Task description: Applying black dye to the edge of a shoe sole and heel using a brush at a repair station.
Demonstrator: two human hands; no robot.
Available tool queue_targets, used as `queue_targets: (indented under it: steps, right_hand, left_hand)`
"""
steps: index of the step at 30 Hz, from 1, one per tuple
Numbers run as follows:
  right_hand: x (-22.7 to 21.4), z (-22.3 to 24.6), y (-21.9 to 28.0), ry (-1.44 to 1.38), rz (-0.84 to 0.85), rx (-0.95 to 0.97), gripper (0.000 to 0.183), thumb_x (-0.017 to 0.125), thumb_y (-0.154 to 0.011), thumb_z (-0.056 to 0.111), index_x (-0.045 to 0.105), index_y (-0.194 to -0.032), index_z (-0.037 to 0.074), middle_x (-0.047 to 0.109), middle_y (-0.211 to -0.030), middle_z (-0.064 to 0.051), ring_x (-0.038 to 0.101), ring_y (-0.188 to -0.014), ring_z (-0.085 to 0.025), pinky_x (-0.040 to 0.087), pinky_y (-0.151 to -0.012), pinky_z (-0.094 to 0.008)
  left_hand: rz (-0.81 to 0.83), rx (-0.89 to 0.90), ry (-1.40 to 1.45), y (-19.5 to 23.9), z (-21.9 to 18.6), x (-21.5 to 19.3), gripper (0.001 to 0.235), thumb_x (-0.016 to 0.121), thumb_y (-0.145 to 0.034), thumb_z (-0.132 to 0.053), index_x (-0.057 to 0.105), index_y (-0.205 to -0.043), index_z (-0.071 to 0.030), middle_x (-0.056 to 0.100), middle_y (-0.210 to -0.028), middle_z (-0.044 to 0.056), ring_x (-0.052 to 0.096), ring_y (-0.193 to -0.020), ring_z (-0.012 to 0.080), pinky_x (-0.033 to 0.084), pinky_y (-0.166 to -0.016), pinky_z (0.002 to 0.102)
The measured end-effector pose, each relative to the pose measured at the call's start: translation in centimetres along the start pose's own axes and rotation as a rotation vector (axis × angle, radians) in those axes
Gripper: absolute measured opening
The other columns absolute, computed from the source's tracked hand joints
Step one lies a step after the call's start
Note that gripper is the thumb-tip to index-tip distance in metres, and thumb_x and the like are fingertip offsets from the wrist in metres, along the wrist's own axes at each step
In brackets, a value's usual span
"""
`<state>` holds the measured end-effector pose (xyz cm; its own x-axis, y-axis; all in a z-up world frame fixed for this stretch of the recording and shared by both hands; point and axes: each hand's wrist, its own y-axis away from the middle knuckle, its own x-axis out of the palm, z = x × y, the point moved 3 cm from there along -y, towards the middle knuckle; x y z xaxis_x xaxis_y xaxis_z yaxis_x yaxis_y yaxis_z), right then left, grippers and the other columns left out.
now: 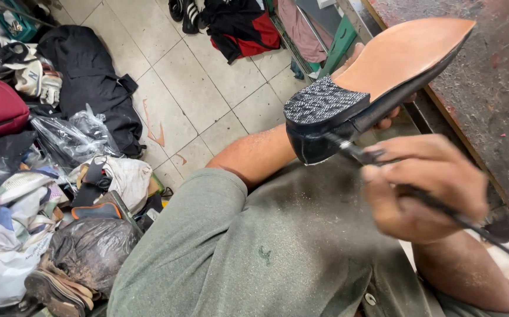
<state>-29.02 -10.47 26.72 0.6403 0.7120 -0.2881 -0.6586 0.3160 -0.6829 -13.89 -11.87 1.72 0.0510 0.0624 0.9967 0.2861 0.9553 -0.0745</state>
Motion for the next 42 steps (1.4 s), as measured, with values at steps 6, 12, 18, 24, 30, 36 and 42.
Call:
queue_targets:
  steps: [6, 12, 18, 24, 30, 36, 42]
  right_hand:
    - [-1.2, -3.3, 1.8, 0.012, -0.131, -0.237, 0.046, 0.073, -0.093, -0.016, 0.057, -0.103, 0.025, 0.064, -0.094, -0.006, 0.071, -0.078, -0.036, 0.061, -0.068, -0.044]
    - [2.2, -0.3, 1.2, -0.001, -0.063, -0.096, 0.020, 0.073, -0.085, -0.008, 0.058, -0.087, 0.004, 0.067, -0.085, -0.028, 0.073, -0.072, -0.032, 0.065, -0.071, -0.043]
    - [0.3, -2.5, 2.1, 0.100, -0.125, -0.056, 0.020, 0.072, -0.093, -0.007, 0.054, -0.093, 0.002, 0.065, -0.090, -0.028, 0.071, -0.079, -0.036, 0.059, -0.076, -0.042]
    - [3.3, -0.3, 0.5, -0.064, -0.072, -0.071, 0.020, 0.073, -0.082, -0.013, 0.060, -0.085, 0.001, 0.069, -0.090, -0.026, 0.074, -0.074, -0.033, 0.063, -0.072, -0.040]
    - [-1.9, -4.5, 1.6, 0.101, -0.137, -0.069, 0.021, 0.072, -0.088, -0.014, 0.055, -0.090, 0.000, 0.066, -0.085, -0.028, 0.069, -0.075, -0.034, 0.055, -0.063, -0.041]
    - [-5.1, -5.5, 0.9, 0.223, -0.153, -0.013, 0.019, 0.072, -0.091, -0.012, 0.054, -0.092, -0.007, 0.065, -0.089, -0.036, 0.067, -0.083, -0.041, 0.055, -0.077, -0.048]
    - [-4.9, -4.9, 1.1, 0.209, -0.176, -0.038, 0.018, 0.073, -0.088, -0.012, 0.057, -0.090, -0.004, 0.066, -0.087, -0.032, 0.068, -0.079, -0.037, 0.057, -0.069, -0.043]
  left_hand:
    - [-0.027, 0.027, -0.013, 0.8, 0.7, 0.4, 0.113, 0.052, -0.090, -0.088, 0.042, -0.155, 0.003, 0.060, -0.145, 0.024, 0.072, -0.110, 0.0415, 0.062, -0.092, 0.063]
    - [0.246, -0.034, -0.030, -1.1, -0.1, -0.3, 0.119, 0.052, -0.085, -0.097, 0.046, -0.153, 0.001, 0.061, -0.140, 0.016, 0.059, -0.112, 0.0276, 0.051, -0.094, 0.042]
    - [0.227, -0.270, 0.009, 1.7, -0.8, 2.8, 0.115, 0.068, -0.070, -0.089, 0.044, -0.150, -0.009, 0.063, -0.128, 0.014, 0.065, -0.117, 0.0314, 0.056, -0.102, 0.050]
    - [0.215, -0.286, 0.048, 1.5, 0.2, 3.4, 0.109, 0.067, -0.068, -0.090, 0.048, -0.139, -0.010, 0.064, -0.121, 0.013, 0.066, -0.113, 0.0291, 0.057, -0.098, 0.045]
    - [0.372, -0.187, -0.025, -0.7, 0.1, -1.6, 0.121, 0.053, -0.073, -0.101, 0.046, -0.155, -0.012, 0.063, -0.135, 0.014, 0.063, -0.104, 0.0428, 0.060, -0.082, 0.052]
    - [0.400, -0.248, -0.002, -3.7, 1.6, -1.5, 0.120, 0.053, -0.074, -0.100, 0.046, -0.154, -0.011, 0.063, -0.134, 0.014, 0.063, -0.103, 0.0422, 0.059, -0.082, 0.051]
    - [0.393, -0.294, -0.003, -5.1, 2.1, -1.2, 0.118, 0.053, -0.074, -0.099, 0.047, -0.153, -0.011, 0.063, -0.134, 0.014, 0.063, -0.102, 0.0415, 0.059, -0.081, 0.051]
